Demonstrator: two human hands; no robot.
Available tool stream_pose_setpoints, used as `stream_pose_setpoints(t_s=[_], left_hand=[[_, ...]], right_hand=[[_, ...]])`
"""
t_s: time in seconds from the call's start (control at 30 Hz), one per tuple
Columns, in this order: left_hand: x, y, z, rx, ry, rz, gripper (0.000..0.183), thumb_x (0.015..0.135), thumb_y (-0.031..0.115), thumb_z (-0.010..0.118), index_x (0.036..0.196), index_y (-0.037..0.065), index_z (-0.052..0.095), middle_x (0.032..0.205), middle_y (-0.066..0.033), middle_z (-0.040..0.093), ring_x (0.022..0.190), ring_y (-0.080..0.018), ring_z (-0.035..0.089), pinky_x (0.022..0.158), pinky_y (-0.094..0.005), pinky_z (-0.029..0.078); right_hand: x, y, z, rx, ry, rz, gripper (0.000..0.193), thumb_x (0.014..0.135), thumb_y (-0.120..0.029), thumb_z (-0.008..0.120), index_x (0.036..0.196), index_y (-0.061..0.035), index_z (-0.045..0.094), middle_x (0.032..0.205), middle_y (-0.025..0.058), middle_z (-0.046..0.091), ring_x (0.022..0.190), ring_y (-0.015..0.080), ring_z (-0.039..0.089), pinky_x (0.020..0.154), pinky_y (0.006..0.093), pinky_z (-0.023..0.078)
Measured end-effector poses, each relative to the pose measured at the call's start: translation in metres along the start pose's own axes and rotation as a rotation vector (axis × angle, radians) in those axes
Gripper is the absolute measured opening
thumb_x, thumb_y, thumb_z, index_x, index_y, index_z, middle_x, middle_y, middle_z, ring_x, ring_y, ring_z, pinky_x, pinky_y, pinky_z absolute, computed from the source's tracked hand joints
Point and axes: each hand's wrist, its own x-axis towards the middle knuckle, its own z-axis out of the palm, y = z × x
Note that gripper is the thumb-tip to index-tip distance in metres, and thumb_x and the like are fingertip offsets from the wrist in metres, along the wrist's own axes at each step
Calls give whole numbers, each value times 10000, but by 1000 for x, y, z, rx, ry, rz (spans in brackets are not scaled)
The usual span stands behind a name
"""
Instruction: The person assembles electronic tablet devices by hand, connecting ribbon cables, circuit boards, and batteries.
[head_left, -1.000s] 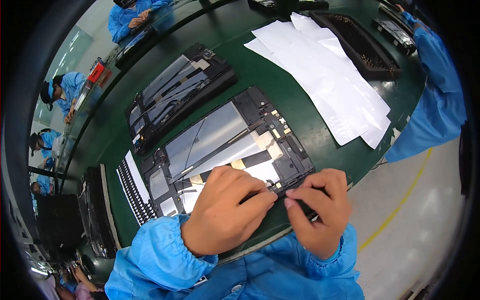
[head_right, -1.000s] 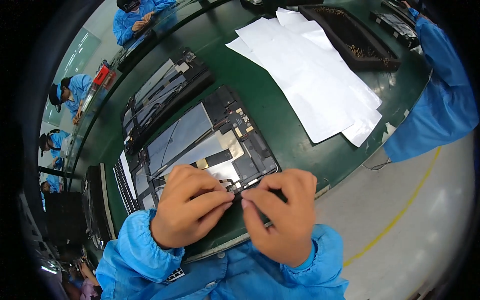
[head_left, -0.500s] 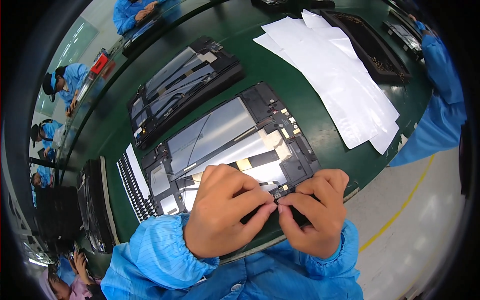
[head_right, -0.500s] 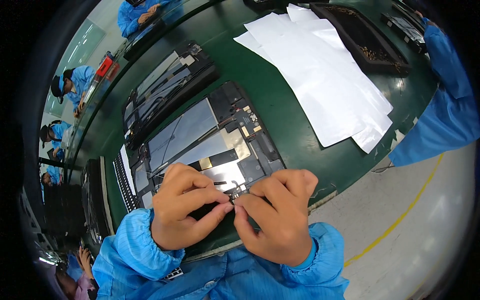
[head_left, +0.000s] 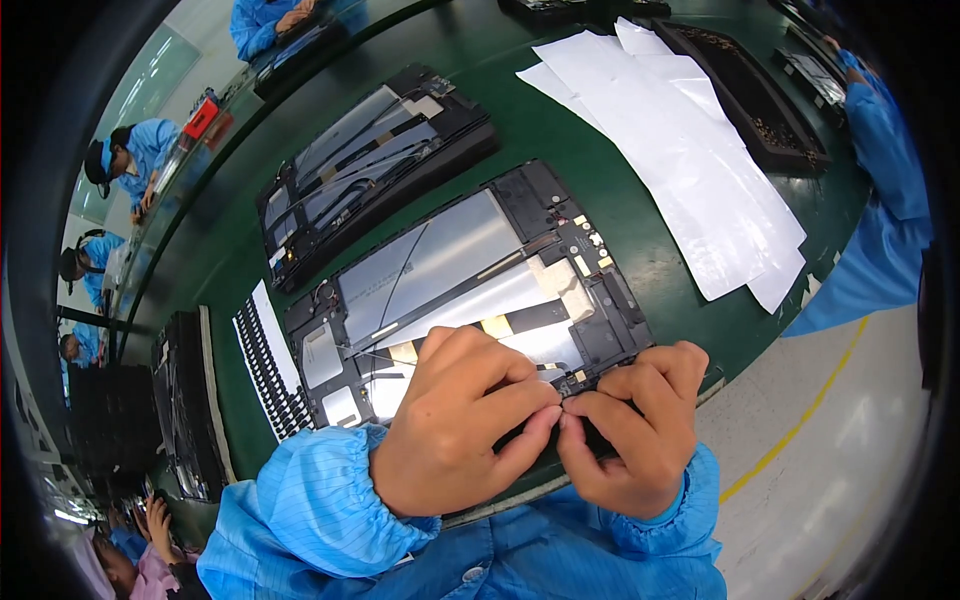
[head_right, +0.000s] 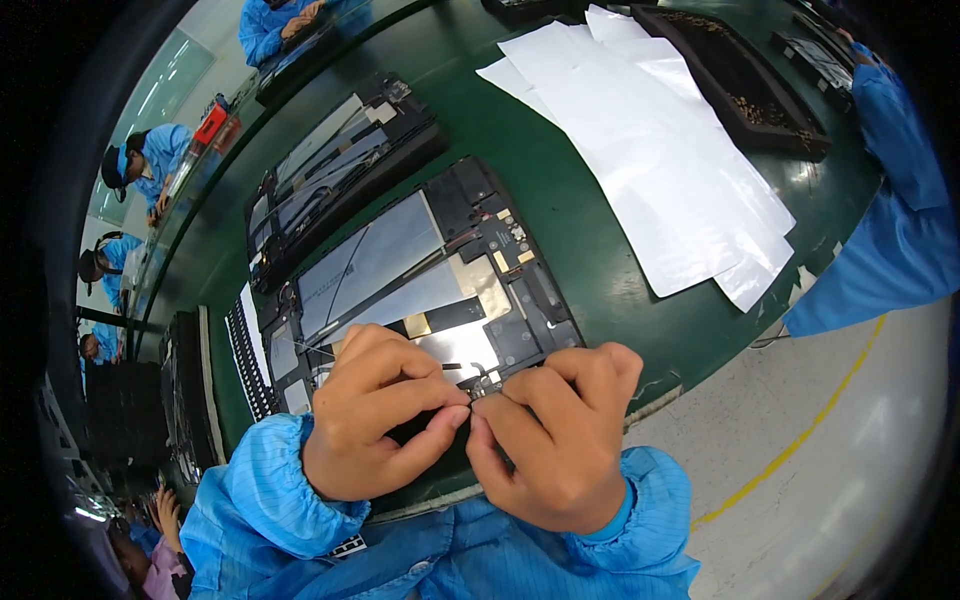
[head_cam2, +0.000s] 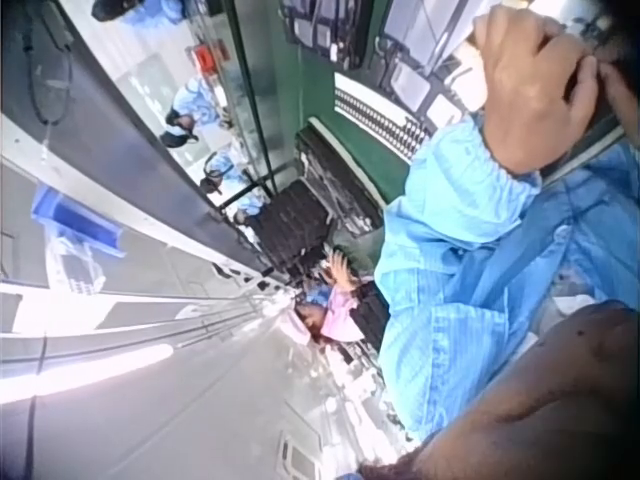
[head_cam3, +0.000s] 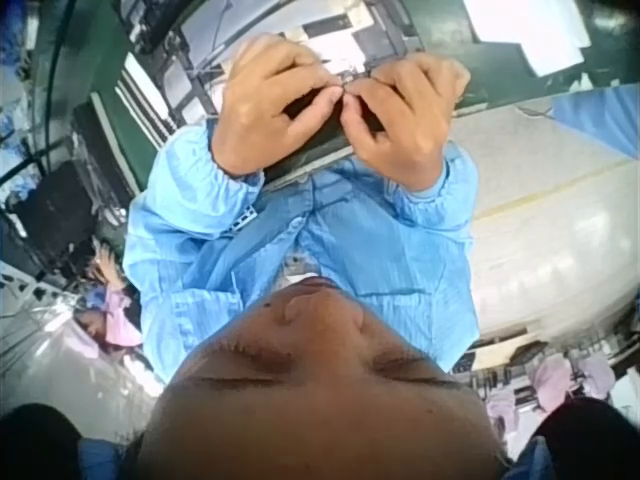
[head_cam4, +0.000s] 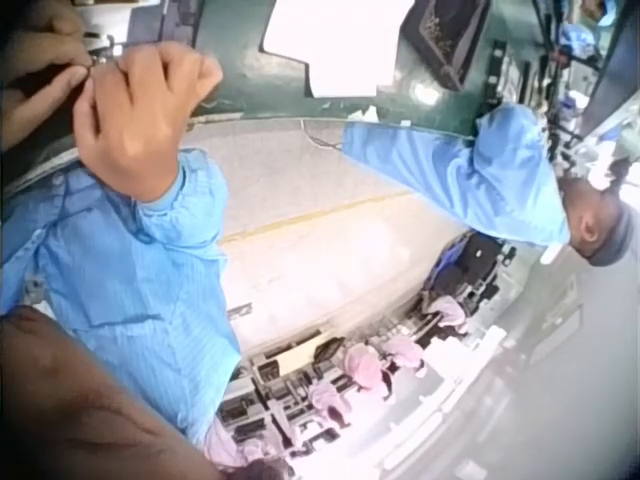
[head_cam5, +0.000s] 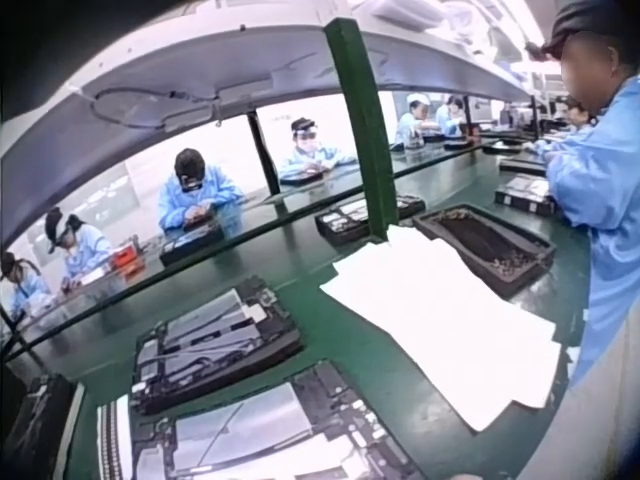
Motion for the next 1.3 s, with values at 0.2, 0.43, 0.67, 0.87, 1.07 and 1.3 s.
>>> stream_pose_setpoints(t_s=[0.2, 0.43, 0.67, 0.87, 1.07, 1.3], left_hand=[[1, 1, -1, 6, -8, 25, 173, 603, 24, 699, 756, 49, 623, 750, -49, 537, 692, -221, 508, 634, -337, 364], [1, 0, 1, 5, -13, 30, 205, 583, 18, 714, 768, 52, 633, 752, -54, 542, 704, -232, 512, 630, -344, 374], [-1, -2, 2, -4, 7, 17, 206, 579, 9, 709, 764, 61, 634, 761, -44, 542, 725, -229, 510, 642, -343, 375], [-2, -3, 2, -30, 11, 6, 196, 590, 8, 706, 763, 62, 631, 758, -43, 541, 719, -227, 507, 645, -340, 374], [-2, -4, 1, -51, 8, -6, 187, 598, 13, 705, 760, 64, 628, 764, -41, 544, 722, -223, 509, 651, -339, 370], [-2, -3, 1, -47, 2, -6, 168, 610, 16, 701, 756, 60, 629, 758, -41, 541, 722, -222, 505, 662, -338, 370]], right_hand=[[4, 2, 4, 49, 22, -41, 188, 466, -36, 646, 646, -59, 594, 668, 7, 520, 689, 216, 467, 653, 371, 308], [8, 6, 5, 147, 10, 10, 157, 460, -35, 633, 605, -57, 577, 652, 16, 518, 676, 216, 472, 653, 358, 316], [8, 6, 3, 158, -11, 39, 148, 475, -11, 622, 610, -63, 586, 656, 22, 524, 695, 218, 483, 668, 342, 328], [4, 8, -4, 140, 13, 77, 170, 470, -21, 630, 630, -67, 597, 691, 42, 524, 710, 233, 477, 672, 338, 352], [5, 4, -20, 67, -23, 73, 203, 486, -44, 659, 681, -62, 605, 718, 54, 515, 707, 240, 463, 662, 341, 355], [3, -3, -5, 82, -98, 60, 188, 517, -16, 662, 690, -61, 604, 725, 47, 519, 706, 228, 471, 669, 340, 329]])
